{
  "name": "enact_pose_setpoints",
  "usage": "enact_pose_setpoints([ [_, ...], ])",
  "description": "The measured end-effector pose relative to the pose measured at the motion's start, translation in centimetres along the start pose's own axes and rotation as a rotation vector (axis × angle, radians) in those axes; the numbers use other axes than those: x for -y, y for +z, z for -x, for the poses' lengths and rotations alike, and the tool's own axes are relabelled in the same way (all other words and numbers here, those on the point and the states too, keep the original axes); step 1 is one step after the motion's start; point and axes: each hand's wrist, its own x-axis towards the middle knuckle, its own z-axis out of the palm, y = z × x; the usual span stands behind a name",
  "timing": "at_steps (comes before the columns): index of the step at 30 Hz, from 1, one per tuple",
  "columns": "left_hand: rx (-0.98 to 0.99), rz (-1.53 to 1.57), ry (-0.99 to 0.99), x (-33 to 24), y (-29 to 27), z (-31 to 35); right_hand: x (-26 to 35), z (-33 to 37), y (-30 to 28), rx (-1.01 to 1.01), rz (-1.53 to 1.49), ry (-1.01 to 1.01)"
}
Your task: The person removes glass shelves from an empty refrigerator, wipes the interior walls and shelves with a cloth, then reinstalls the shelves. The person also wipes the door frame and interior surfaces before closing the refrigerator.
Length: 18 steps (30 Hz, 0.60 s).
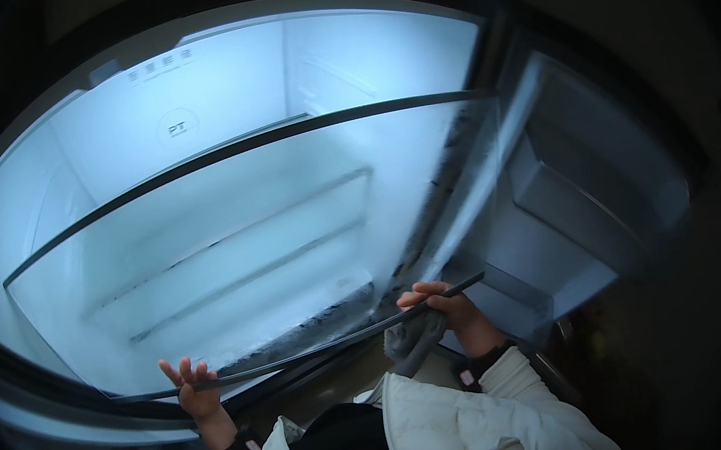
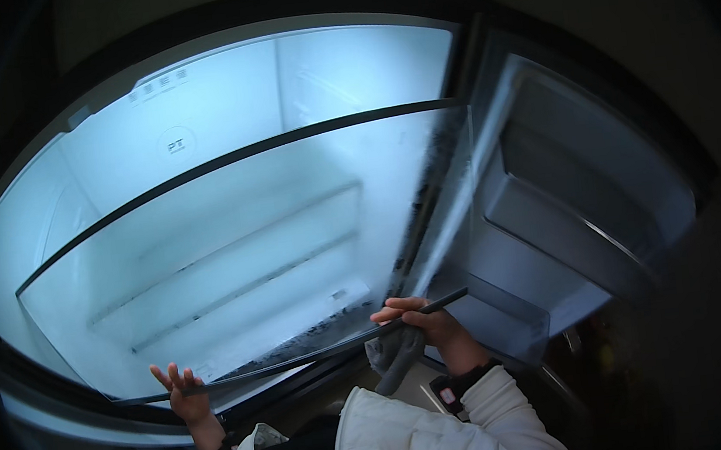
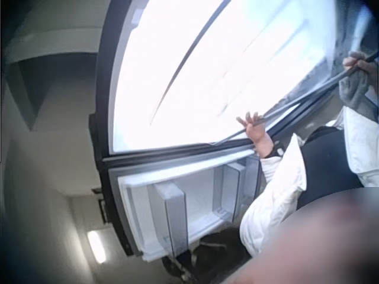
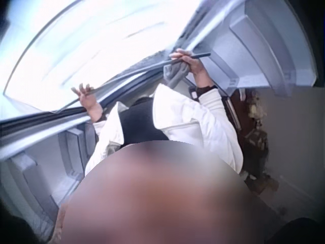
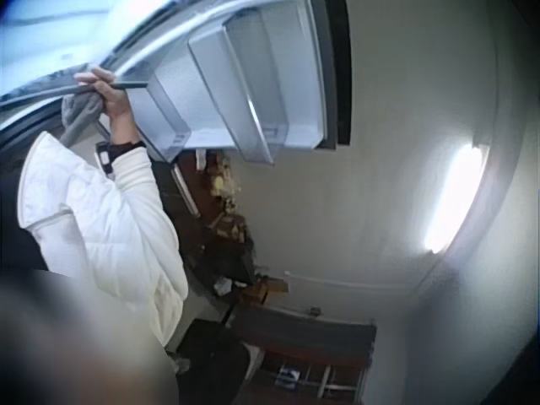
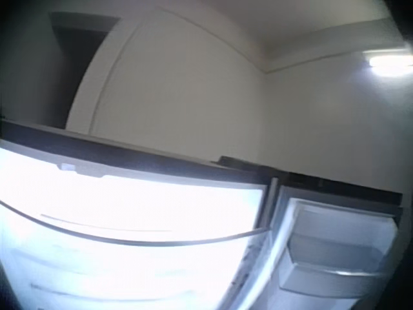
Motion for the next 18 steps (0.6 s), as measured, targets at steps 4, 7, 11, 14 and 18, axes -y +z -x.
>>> enact_pose_setpoints([
  [4, -0.057, 0.089, 0.011, 1.5, -2.4, 0.1, 0.8, -0.2, 1.1, -0.091, 0.123, 0.07],
  [7, -0.095, 0.123, 0.018, 2.8, -4.4, 0.4, 0.9, -0.2, 1.1, -0.109, 0.179, 0.108],
  [11, -0.134, 0.138, 0.025, 3.9, -6.1, 0.8, 0.7, -0.3, 1.6, -0.135, 0.258, 0.09],
  [14, -0.146, 0.101, 0.043, 4.1, -7.5, 0.9, 0.4, -0.2, 2.5, -0.129, 0.349, 0.08],
  [18, -0.114, 0.08, 0.082, 4.2, -9.5, 0.7, 0.4, 1.5, 4.2, -0.253, 0.408, 0.186],
])
